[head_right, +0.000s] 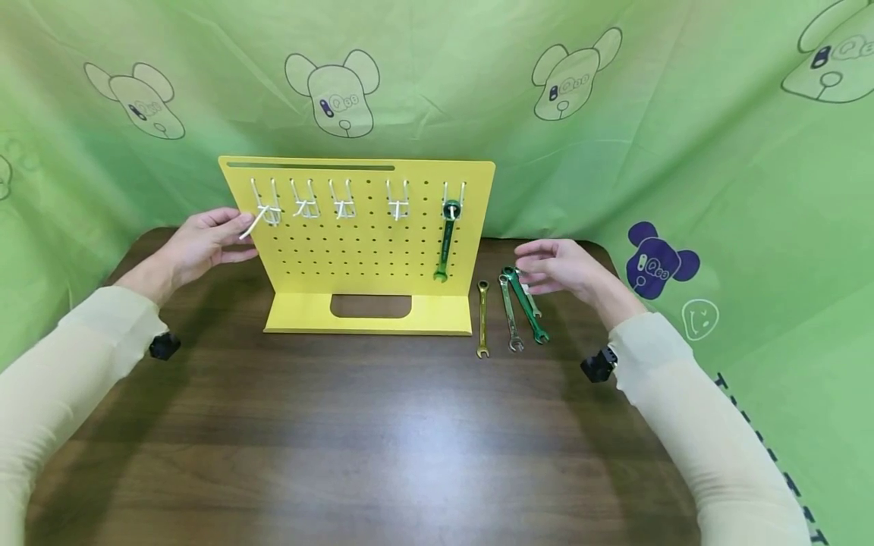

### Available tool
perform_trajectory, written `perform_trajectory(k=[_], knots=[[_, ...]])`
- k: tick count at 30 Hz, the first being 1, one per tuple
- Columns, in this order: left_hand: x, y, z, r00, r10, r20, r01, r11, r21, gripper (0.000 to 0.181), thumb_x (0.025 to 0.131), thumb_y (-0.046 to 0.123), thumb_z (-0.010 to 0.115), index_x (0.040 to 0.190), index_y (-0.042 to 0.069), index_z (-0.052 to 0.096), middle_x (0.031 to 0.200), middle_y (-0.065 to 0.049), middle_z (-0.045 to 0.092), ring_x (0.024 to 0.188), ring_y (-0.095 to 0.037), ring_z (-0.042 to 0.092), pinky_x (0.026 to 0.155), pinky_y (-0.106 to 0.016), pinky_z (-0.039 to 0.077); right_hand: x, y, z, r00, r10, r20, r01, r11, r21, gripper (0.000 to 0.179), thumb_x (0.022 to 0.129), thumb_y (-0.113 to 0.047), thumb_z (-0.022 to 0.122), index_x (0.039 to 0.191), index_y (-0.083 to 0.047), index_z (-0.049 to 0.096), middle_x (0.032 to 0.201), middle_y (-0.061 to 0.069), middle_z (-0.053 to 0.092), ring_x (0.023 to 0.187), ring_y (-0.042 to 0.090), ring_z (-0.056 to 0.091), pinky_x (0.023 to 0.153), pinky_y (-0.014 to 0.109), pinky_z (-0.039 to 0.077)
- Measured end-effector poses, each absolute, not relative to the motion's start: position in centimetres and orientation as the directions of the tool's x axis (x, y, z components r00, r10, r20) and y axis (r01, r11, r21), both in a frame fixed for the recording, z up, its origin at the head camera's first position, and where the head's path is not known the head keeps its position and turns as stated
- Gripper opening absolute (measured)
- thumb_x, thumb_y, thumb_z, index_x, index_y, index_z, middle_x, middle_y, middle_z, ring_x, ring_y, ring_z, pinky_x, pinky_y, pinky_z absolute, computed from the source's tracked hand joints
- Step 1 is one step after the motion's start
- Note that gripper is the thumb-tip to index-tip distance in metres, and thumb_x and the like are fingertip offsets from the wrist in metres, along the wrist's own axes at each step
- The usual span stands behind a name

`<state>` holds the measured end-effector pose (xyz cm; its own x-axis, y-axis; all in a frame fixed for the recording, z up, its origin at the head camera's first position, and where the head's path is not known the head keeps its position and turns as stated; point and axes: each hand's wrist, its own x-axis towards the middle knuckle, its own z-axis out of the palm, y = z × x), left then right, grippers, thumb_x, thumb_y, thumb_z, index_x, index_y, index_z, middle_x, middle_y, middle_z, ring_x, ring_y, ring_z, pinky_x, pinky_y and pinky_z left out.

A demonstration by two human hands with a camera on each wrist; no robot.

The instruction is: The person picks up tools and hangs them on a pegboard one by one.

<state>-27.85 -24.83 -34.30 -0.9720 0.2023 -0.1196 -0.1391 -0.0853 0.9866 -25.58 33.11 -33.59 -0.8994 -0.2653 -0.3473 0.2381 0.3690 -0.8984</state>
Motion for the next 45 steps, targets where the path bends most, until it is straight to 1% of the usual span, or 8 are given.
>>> perform_trajectory(k=[4, 7, 10, 12, 22, 28, 37, 45], knots=[[-27.8, -24.7, -34.3, -0.972, 0.198, -0.126, -0.144, -0.079, 0.986, 0.012, 0.099, 0.022, 0.068, 0.093, 0.012, 0.072, 0.094, -0.002, 0.068, 0.089, -0.017, 0.068, 0.083, -0.035, 0.064, -25.8, 34.6, -35.1, -0.896, -0.247, -0.368, 0.241, 0.424, -0.873, 0.050, 0.102, -0.012, 0.063, 0.146, 0.000, 0.042, 0.108, -0.005, 0.070, 0.100, 0.018, 0.069, 0.092, 0.039, 0.061], [-27.8, -24.7, -34.4, -0.972, 0.199, -0.125, -0.142, -0.074, 0.987, 0.012, 0.099, 0.022, 0.068, 0.093, 0.012, 0.072, 0.095, -0.001, 0.068, 0.090, -0.018, 0.068, 0.083, -0.035, 0.064, -25.9, 35.4, -36.5, -0.900, -0.228, -0.372, 0.228, 0.482, -0.846, 0.060, 0.102, -0.013, 0.063, 0.151, 0.006, 0.033, 0.122, 0.009, 0.066, 0.101, 0.020, 0.068, 0.091, 0.037, 0.061], [-27.8, -24.7, -34.4, -0.972, 0.202, -0.121, -0.138, -0.071, 0.988, 0.013, 0.099, 0.022, 0.068, 0.093, 0.012, 0.072, 0.095, -0.002, 0.069, 0.091, -0.019, 0.069, 0.084, -0.036, 0.063, -26.1, 35.9, -38.0, -0.901, -0.208, -0.380, 0.224, 0.526, -0.820, 0.064, 0.102, -0.012, 0.064, 0.151, 0.009, 0.030, 0.136, 0.023, 0.051, 0.099, 0.019, 0.066, 0.089, 0.037, 0.062], [-27.7, -24.7, -34.4, -0.972, 0.203, -0.121, -0.138, -0.073, 0.988, 0.013, 0.099, 0.022, 0.068, 0.092, 0.012, 0.072, 0.095, -0.002, 0.070, 0.092, -0.019, 0.069, 0.085, -0.037, 0.063, -26.2, 36.1, -38.9, -0.901, -0.198, -0.387, 0.225, 0.550, -0.804, 0.064, 0.101, -0.010, 0.065, 0.151, 0.011, 0.031, 0.138, 0.027, 0.044, 0.098, 0.017, 0.064, 0.087, 0.037, 0.062], [-27.8, -24.7, -34.3, -0.972, 0.197, -0.129, -0.145, -0.070, 0.987, 0.012, 0.098, 0.023, 0.070, 0.094, 0.011, 0.073, 0.095, -0.003, 0.070, 0.090, -0.019, 0.069, 0.088, -0.040, 0.062, -26.3, 36.1, -40.5, -0.907, -0.157, -0.391, 0.240, 0.571, -0.785, 0.066, 0.097, -0.009, 0.070, 0.149, 0.010, 0.033, 0.135, 0.026, 0.040, 0.088, 0.013, 0.060, 0.076, 0.031, 0.064], [-27.9, -24.7, -34.3, -0.972, 0.197, -0.127, -0.143, -0.071, 0.987, 0.012, 0.098, 0.022, 0.069, 0.095, 0.011, 0.073, 0.095, -0.003, 0.070, 0.089, -0.018, 0.070, 0.084, -0.036, 0.064, -26.4, 36.1, -41.1, -0.906, -0.123, -0.405, 0.273, 0.561, -0.781, 0.063, 0.095, -0.010, 0.073, 0.145, 0.009, 0.040, 0.122, 0.016, 0.043, 0.080, 0.008, 0.060, 0.070, 0.026, 0.063], [-27.8, -24.8, -34.4, -0.975, 0.179, -0.129, -0.143, -0.069, 0.987, 0.013, 0.097, 0.024, 0.070, 0.094, 0.012, 0.073, 0.094, -0.002, 0.069, 0.089, -0.018, 0.069, 0.090, -0.041, 0.061, -26.8, 36.0, -41.5, -0.904, -0.103, -0.414, 0.291, 0.560, -0.776, 0.059, 0.095, -0.009, 0.073, 0.144, 0.005, 0.044, 0.123, 0.014, 0.041, 0.079, 0.007, 0.060, 0.070, 0.024, 0.063], [-27.9, -25.0, -34.4, -0.971, 0.188, -0.145, -0.159, -0.063, 0.985, 0.014, 0.097, 0.025, 0.071, 0.094, 0.012, 0.074, 0.095, -0.003, 0.071, 0.090, -0.019, 0.069, 0.085, -0.036, 0.063, -26.9, 35.9, -41.7, -0.904, -0.106, -0.415, 0.289, 0.565, -0.773, 0.057, 0.095, -0.008, 0.072, 0.143, 0.007, 0.044, 0.121, 0.015, 0.042, 0.079, 0.008, 0.061, 0.068, 0.026, 0.063]])
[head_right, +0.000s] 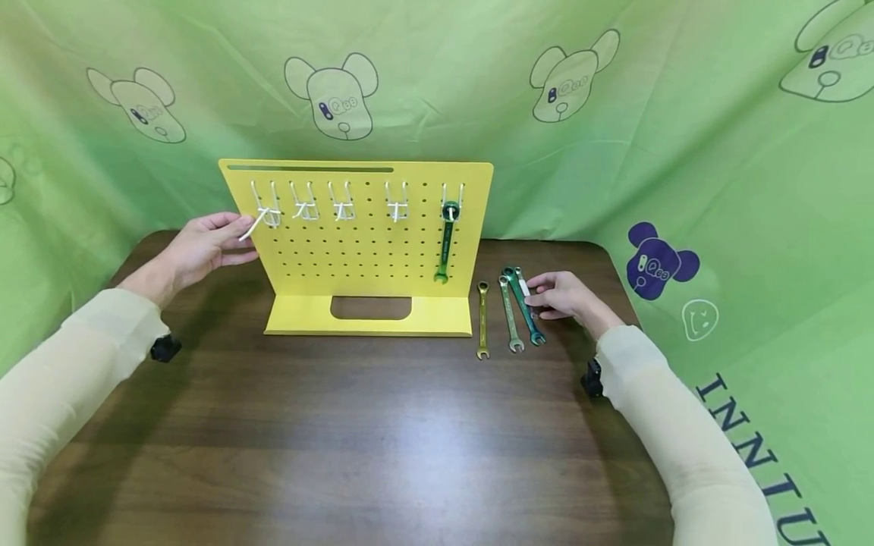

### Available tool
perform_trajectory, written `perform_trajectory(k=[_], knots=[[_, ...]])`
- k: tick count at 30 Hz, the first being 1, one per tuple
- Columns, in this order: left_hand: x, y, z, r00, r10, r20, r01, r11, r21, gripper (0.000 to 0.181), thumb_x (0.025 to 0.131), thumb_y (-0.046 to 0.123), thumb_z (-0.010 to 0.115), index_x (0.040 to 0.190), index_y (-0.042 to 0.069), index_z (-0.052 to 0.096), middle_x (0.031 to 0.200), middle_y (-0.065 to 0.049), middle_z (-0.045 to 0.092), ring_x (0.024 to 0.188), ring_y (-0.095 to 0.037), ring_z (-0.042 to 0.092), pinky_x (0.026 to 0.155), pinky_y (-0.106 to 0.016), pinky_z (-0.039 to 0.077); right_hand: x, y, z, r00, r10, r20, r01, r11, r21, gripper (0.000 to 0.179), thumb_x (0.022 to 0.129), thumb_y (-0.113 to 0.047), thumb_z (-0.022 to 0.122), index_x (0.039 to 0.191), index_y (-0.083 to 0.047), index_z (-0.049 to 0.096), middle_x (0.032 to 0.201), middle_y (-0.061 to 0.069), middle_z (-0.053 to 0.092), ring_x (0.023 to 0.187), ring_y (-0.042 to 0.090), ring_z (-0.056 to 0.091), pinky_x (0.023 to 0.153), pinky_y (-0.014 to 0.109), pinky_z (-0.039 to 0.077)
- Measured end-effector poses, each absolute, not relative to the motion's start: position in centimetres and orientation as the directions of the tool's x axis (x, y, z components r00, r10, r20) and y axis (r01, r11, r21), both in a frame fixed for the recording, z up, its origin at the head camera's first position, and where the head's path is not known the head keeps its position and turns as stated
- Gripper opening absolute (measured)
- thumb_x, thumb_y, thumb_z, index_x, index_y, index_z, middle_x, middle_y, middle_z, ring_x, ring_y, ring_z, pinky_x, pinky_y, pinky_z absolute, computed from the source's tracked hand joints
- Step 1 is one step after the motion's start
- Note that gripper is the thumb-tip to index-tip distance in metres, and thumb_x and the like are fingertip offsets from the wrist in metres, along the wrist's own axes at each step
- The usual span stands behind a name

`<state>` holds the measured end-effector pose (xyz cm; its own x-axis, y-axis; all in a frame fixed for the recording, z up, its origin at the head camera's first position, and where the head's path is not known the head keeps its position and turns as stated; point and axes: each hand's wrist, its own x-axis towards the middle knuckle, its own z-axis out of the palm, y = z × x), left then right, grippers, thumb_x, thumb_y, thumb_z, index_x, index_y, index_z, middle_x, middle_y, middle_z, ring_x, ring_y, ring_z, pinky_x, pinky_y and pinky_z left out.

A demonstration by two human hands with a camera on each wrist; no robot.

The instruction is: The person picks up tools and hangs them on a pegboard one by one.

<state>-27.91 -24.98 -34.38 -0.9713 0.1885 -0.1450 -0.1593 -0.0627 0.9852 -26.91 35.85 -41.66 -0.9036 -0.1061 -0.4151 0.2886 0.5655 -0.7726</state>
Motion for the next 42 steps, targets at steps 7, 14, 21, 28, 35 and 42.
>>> perform_trajectory(k=[7, 14, 21, 28, 35, 42], knots=[[-27.8, -25.3, -33.3, -0.938, 0.233, -0.257, -0.281, -0.075, 0.957, 0.016, 0.098, 0.027, 0.070, 0.097, 0.012, 0.076, 0.101, -0.007, 0.073, 0.096, -0.022, 0.071, 0.091, -0.040, 0.061, -26.7, 35.3, -40.5, -0.900, -0.081, -0.428, 0.291, 0.620, -0.729, 0.055, 0.095, -0.007, 0.071, 0.142, 0.007, 0.045, 0.111, 0.013, 0.060, 0.084, 0.016, 0.059, 0.069, 0.033, 0.064], [-27.4, -25.5, -32.9, -0.906, 0.252, -0.340, -0.350, 0.009, 0.937, 0.026, 0.097, 0.039, 0.068, 0.106, 0.015, 0.071, 0.112, -0.009, 0.070, 0.104, -0.024, 0.070, 0.099, -0.046, 0.056, -26.6, 35.3, -40.1, -0.884, -0.055, -0.464, 0.323, 0.644, -0.693, 0.055, 0.094, -0.006, 0.071, 0.141, 0.007, 0.045, 0.090, 0.005, 0.065, 0.078, 0.016, 0.062, 0.068, 0.033, 0.064], [-27.4, -25.3, -33.0, -0.906, 0.254, -0.338, -0.340, 0.038, 0.940, 0.044, 0.097, 0.042, 0.067, 0.123, 0.008, 0.061, 0.114, -0.007, 0.069, 0.105, -0.023, 0.069, 0.099, -0.044, 0.056, -26.6, 35.4, -40.5, -0.876, -0.038, -0.480, 0.341, 0.656, -0.674, 0.045, 0.091, -0.008, 0.068, 0.131, 0.007, 0.052, 0.083, 0.004, 0.063, 0.071, 0.013, 0.061, 0.064, 0.031, 0.064], [-27.3, -25.3, -33.0, -0.903, 0.267, -0.335, -0.328, 0.071, 0.942, 0.060, 0.098, 0.044, 0.065, 0.137, 0.002, 0.048, 0.117, -0.008, 0.066, 0.107, -0.021, 0.068, 0.106, -0.045, 0.050, -26.5, 35.3, -40.5, -0.866, -0.044, -0.498, 0.359, 0.639, -0.680, 0.043, 0.091, -0.007, 0.066, 0.129, 0.006, 0.051, 0.081, 0.003, 0.060, 0.070, 0.012, 0.059, 0.062, 0.027, 0.063], [-27.4, -25.5, -33.3, -0.910, 0.272, -0.315, -0.299, 0.100, 0.949, 0.059, 0.099, 0.044, 0.063, 0.136, 0.001, 0.048, 0.117, -0.007, 0.066, 0.107, -0.020, 0.067, 0.106, -0.044, 0.051, -26.3, 35.5, -40.2, -0.857, -0.077, -0.509, 0.366, 0.604, -0.707, 0.046, 0.094, -0.008, 0.070, 0.132, 0.008, 0.051, 0.085, 0.003, 0.064, 0.075, 0.015, 0.061, 0.067, 0.031, 0.064], [-27.5, -25.4, -33.7, -0.916, 0.275, -0.293, -0.276, 0.099, 0.956, 0.048, 0.099, 0.047, 0.062, 0.126, 0.007, 0.058, 0.118, -0.008, 0.064, 0.108, -0.021, 0.065, 0.102, -0.044, 0.055, -26.1, 35.8, -39.8, -0.848, -0.128, -0.514, 0.363, 0.566, -0.740, 0.056, 0.097, -0.006, 0.066, 0.144, 0.009, 0.040, 0.097, 0.007, 0.063, 0.082, 0.017, 0.060, 0.073, 0.034, 0.065]])
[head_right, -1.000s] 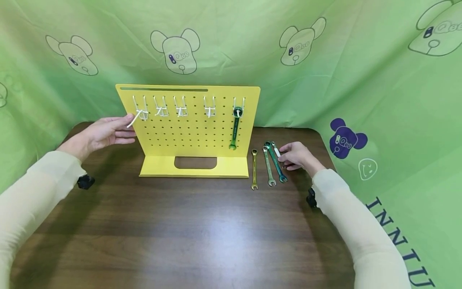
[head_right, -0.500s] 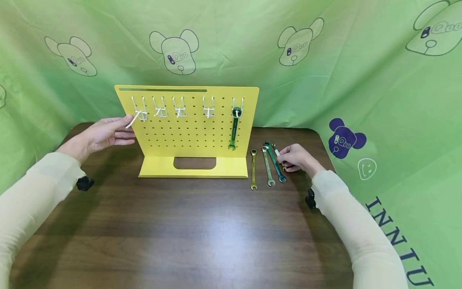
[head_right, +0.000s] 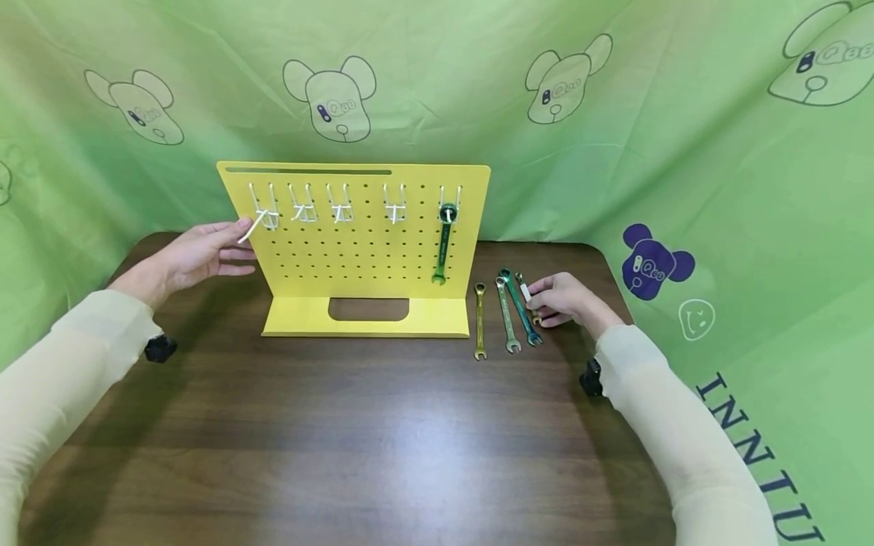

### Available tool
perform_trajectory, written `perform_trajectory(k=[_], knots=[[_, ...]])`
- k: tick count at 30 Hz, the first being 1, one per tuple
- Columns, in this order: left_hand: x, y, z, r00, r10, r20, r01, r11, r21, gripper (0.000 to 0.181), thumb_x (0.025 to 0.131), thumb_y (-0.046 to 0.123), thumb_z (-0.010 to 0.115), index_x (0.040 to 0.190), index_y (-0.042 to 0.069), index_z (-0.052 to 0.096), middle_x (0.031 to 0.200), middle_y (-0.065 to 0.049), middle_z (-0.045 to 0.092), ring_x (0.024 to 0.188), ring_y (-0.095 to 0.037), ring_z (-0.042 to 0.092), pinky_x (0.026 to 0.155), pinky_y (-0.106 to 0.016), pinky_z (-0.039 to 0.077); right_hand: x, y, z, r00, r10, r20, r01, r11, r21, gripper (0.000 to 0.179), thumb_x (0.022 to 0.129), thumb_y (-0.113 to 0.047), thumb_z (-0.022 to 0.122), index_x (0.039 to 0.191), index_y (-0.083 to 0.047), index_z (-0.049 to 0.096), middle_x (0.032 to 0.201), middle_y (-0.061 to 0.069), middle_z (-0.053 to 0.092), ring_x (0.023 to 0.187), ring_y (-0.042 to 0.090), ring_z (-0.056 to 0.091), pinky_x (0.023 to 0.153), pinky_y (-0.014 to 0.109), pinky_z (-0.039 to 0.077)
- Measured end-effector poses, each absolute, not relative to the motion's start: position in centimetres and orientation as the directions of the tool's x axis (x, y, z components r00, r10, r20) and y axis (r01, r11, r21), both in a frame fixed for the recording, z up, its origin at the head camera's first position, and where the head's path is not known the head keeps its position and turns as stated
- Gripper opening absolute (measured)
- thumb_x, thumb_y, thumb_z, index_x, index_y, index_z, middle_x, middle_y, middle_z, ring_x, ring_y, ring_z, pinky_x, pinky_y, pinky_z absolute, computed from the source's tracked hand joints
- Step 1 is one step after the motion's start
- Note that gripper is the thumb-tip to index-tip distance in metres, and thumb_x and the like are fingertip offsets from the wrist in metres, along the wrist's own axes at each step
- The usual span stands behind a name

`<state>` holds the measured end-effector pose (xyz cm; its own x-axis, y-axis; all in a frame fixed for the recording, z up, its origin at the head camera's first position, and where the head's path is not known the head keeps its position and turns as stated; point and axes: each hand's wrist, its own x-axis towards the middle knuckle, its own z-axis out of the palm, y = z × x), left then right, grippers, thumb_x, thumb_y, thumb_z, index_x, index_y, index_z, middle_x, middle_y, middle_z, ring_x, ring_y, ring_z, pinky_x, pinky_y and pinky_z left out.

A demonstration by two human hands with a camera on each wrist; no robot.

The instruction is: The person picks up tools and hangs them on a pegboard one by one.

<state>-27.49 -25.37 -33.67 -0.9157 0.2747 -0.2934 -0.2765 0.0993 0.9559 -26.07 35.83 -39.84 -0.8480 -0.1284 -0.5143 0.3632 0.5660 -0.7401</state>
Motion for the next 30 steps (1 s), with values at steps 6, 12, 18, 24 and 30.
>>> perform_trajectory(k=[6, 12, 18, 24, 30], knots=[[-27.4, -25.3, -33.7, -0.920, 0.272, -0.281, -0.256, 0.124, 0.959, 0.048, 0.098, 0.051, 0.061, 0.122, 0.010, 0.060, 0.118, -0.008, 0.061, 0.110, -0.022, 0.063, 0.101, -0.045, 0.055, -25.9, 35.7, -38.4, -0.863, -0.191, -0.468, 0.328, 0.493, -0.806, 0.063, 0.099, 0.000, 0.060, 0.152, 0.008, 0.027, 0.119, 0.019, 0.054, 0.091, 0.021, 0.060, 0.084, 0.042, 0.063], [-27.3, -25.3, -33.5, -0.916, 0.287, -0.280, -0.255, 0.122, 0.959, 0.046, 0.099, 0.050, 0.060, 0.122, 0.010, 0.060, 0.118, -0.008, 0.063, 0.112, -0.024, 0.062, 0.096, -0.040, 0.059, -25.5, 34.6, -36.2, -0.855, -0.267, -0.444, 0.301, 0.442, -0.845, 0.056, 0.098, 0.000, 0.064, 0.144, 0.006, 0.033, 0.108, 0.014, 0.058, 0.087, 0.022, 0.066, 0.088, 0.050, 0.062], [-27.2, -25.2, -33.5, -0.916, 0.280, -0.288, -0.270, 0.102, 0.957, 0.044, 0.099, 0.049, 0.061, 0.119, 0.010, 0.063, 0.116, -0.008, 0.064, 0.108, -0.022, 0.064, 0.098, -0.041, 0.058, -24.8, 32.2, -34.7, -0.833, -0.363, -0.419, 0.248, 0.432, -0.867, 0.041, 0.096, 0.000, 0.066, 0.131, 0.005, 0.044, 0.105, 0.014, 0.064, 0.093, 0.027, 0.068, 0.092, 0.053, 0.059], [-27.2, -25.1, -33.5, -0.912, 0.283, -0.297, -0.272, 0.126, 0.954, 0.051, 0.099, 0.051, 0.060, 0.125, 0.006, 0.057, 0.117, -0.007, 0.061, 0.108, -0.020, 0.064, 0.107, -0.045, 0.051, -24.1, 29.2, -34.0, -0.790, -0.454, -0.412, 0.219, 0.419, -0.881, 0.029, 0.098, 0.000, 0.064, 0.123, 0.002, 0.051, 0.102, 0.016, 0.067, 0.095, 0.032, 0.070, 0.091, 0.054, 0.059], [-27.3, -25.0, -33.4, -0.911, 0.288, -0.296, -0.261, 0.154, 0.953, 0.060, 0.099, 0.053, 0.056, 0.131, 0.002, 0.049, 0.123, -0.009, 0.056, 0.112, -0.020, 0.061, 0.102, -0.038, 0.055, -23.7, 26.2, -33.5, -0.793, -0.497, -0.352, 0.167, 0.378, -0.910, 0.026, 0.099, -0.005, 0.065, 0.122, 0.002, 0.053, 0.106, 0.021, 0.064, 0.095, 0.036, 0.069, 0.091, 0.057, 0.058]])
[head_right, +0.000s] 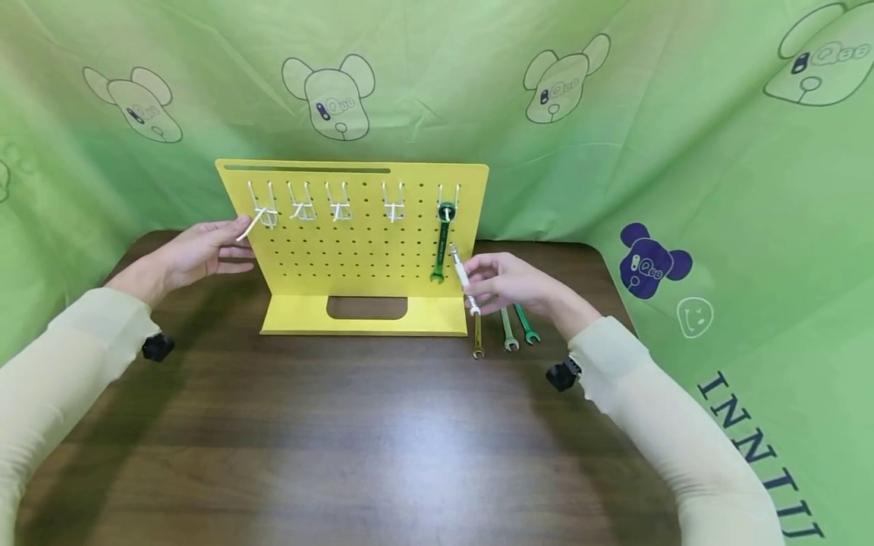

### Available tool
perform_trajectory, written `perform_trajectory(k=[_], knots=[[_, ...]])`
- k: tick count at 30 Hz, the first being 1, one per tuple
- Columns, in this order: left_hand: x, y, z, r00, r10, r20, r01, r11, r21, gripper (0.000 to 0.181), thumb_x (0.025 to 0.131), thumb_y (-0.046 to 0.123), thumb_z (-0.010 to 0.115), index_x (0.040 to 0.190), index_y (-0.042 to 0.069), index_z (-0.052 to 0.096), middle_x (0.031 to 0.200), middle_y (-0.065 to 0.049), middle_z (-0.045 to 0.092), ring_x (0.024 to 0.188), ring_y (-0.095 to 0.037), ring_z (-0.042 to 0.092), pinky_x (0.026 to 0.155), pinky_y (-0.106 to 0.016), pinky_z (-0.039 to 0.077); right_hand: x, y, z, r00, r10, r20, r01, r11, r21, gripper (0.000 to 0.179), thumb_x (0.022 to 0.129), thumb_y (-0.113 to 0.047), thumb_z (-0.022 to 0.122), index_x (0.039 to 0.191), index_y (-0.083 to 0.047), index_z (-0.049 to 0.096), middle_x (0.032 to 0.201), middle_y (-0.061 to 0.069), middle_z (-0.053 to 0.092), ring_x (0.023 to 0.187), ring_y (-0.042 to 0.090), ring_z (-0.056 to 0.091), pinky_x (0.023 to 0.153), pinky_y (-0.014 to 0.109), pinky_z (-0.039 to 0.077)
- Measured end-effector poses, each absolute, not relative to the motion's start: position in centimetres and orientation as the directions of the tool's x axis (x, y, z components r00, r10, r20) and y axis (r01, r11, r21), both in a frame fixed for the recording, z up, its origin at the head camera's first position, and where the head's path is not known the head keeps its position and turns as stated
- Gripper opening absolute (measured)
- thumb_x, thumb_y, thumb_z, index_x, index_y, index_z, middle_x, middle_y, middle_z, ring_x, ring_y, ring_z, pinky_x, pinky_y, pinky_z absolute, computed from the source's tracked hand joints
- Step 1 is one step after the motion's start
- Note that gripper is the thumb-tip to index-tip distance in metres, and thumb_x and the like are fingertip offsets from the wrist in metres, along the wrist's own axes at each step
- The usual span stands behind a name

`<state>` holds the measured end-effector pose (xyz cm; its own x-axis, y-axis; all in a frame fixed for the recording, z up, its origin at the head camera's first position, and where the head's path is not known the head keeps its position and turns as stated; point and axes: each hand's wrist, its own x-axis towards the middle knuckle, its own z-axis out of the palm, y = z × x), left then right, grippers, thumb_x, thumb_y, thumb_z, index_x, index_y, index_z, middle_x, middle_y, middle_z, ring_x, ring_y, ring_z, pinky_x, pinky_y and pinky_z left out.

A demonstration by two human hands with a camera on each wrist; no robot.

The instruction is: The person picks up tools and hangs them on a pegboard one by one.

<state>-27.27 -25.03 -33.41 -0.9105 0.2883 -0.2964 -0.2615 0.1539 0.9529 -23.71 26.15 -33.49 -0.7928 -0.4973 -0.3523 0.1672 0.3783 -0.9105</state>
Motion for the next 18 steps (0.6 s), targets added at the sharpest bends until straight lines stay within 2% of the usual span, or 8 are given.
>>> perform_trajectory(k=[6, 11, 18], knots=[[-27.2, -25.1, -33.0, -0.902, 0.298, -0.313, -0.267, 0.184, 0.946, 0.064, 0.100, 0.054, 0.055, 0.137, 0.002, 0.045, 0.125, -0.009, 0.055, 0.114, -0.021, 0.061, 0.106, -0.042, 0.052, -23.2, 23.6, -32.6, -0.814, -0.516, -0.266, 0.126, 0.290, -0.949, 0.028, 0.098, -0.006, 0.069, 0.121, 0.003, 0.055, 0.107, 0.020, 0.064, 0.095, 0.033, 0.069, 0.091, 0.055, 0.059], [-27.2, -25.1, -32.5, -0.896, 0.302, -0.326, -0.282, 0.181, 0.942, 0.066, 0.099, 0.055, 0.056, 0.140, 0.004, 0.045, 0.132, -0.013, 0.054, 0.116, -0.023, 0.062, 0.099, -0.039, 0.057, -22.7, 21.9, -31.9, -0.816, -0.533, -0.225, 0.114, 0.233, -0.966, 0.025, 0.096, -0.006, 0.071, 0.118, 0.000, 0.060, 0.105, 0.016, 0.066, 0.093, 0.029, 0.070, 0.092, 0.060, 0.057], [-27.0, -25.0, -32.1, -0.902, 0.276, -0.331, -0.294, 0.166, 0.941, 0.078, 0.095, 0.063, 0.055, 0.142, 0.001, 0.044, 0.139, -0.016, 0.047, 0.115, -0.026, 0.062, 0.097, -0.040, 0.058, -22.3, 19.6, -31.2, -0.811, -0.556, -0.184, 0.086, 0.199, -0.976, 0.027, 0.095, -0.006, 0.072, 0.119, 0.001, 0.061, 0.107, 0.022, 0.063, 0.092, 0.030, 0.070, 0.089, 0.057, 0.059]])
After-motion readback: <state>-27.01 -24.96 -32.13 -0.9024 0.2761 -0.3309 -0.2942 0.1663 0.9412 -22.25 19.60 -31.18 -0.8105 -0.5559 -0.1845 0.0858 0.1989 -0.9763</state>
